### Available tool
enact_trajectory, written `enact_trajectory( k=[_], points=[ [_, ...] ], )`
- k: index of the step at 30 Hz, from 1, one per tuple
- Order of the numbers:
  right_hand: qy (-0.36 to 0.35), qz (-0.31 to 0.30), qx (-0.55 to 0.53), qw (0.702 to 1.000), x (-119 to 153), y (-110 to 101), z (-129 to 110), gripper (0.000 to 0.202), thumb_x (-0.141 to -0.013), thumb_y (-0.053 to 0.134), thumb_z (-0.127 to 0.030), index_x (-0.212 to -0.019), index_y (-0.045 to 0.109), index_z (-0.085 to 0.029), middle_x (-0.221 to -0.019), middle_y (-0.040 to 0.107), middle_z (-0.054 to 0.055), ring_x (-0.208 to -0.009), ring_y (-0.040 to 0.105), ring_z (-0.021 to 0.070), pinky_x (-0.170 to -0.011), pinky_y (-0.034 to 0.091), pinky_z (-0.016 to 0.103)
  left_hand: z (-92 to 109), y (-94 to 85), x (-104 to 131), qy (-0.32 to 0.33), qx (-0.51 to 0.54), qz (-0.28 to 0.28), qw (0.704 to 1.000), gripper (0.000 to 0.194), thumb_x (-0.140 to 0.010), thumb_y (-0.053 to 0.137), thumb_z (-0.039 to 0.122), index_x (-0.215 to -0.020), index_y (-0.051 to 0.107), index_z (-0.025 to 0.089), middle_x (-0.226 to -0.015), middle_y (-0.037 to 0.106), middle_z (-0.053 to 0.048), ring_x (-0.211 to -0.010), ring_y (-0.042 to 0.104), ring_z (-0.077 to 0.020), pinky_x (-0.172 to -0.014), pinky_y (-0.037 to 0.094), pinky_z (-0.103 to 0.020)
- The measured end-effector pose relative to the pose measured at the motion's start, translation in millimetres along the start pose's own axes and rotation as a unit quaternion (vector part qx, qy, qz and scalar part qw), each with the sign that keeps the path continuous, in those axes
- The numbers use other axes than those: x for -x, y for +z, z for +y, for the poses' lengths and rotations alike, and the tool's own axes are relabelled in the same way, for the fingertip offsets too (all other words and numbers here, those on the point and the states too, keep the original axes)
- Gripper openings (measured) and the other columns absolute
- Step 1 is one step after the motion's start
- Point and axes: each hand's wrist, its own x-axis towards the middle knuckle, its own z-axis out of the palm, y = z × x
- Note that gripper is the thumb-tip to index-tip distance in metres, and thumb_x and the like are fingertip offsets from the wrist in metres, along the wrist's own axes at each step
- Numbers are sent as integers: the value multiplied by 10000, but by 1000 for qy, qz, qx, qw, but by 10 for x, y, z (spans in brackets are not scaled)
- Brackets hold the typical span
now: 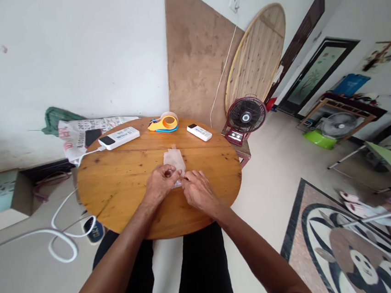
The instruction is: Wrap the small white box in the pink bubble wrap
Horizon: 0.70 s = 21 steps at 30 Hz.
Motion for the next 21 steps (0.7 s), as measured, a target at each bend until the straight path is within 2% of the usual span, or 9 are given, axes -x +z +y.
enact_trajectory(
  k=[2,5,9,11,14,18,21],
  points=[
    [-2,-2,31,1000,5,15,-32,354,-901,418,-103,-1197,606,-153,-1010,609,124,-910,485,233,-808,372,375,104,-40,-55,-25,-91,-36,995,331,-753,597,526,-818,714,223,-738,652,-35,-666,594,-184,-591,418,-281],
    [-4,-9,52,999,17,40,-56,414,-885,438,-96,-1287,536,-117,-1055,607,151,-934,483,254,-810,373,397,184,-56,-131,-20,-165,-41,985,282,-735,634,501,-764,698,228,-726,642,-36,-617,576,-173,-529,361,-264],
    [-16,-25,37,999,97,11,-98,446,-859,482,-95,-1303,504,-81,-1095,606,173,-950,487,272,-805,377,419,147,-23,-149,-8,-176,-37,984,241,-696,678,431,-807,670,217,-732,629,-18,-613,568,-153,-521,352,-242],
    [-33,-24,4,999,159,-52,-111,414,-860,481,-90,-1267,540,-129,-1120,617,150,-972,496,262,-830,372,410,114,-11,-129,-11,-168,-44,985,223,-704,663,393,-836,660,214,-752,621,-14,-635,567,-151,-544,367,-244],
    [-40,-3,-113,993,183,-181,-31,367,-879,490,-118,-1218,586,-217,-1145,641,80,-988,533,214,-868,367,365,88,-4,-90,-15,-146,-48,988,214,-712,641,352,-869,651,207,-776,604,-14,-666,561,-154,-596,396,-256],
    [57,54,-239,968,-76,-288,299,276,-922,438,-163,-1092,650,-209,-997,676,51,-912,583,165,-813,391,297,95,8,-51,-12,-113,-38,993,227,-717,639,353,-883,631,199,-788,587,-13,-679,548,-154,-618,410,-263],
    [97,15,-269,958,-407,-278,515,182,-890,504,-226,-886,682,-187,-832,669,16,-753,560,129,-690,377,245,111,14,-30,-19,-103,-26,994,218,-708,651,341,-873,626,200,-784,577,-10,-666,539,-150,-608,409,-265]
  ],
)
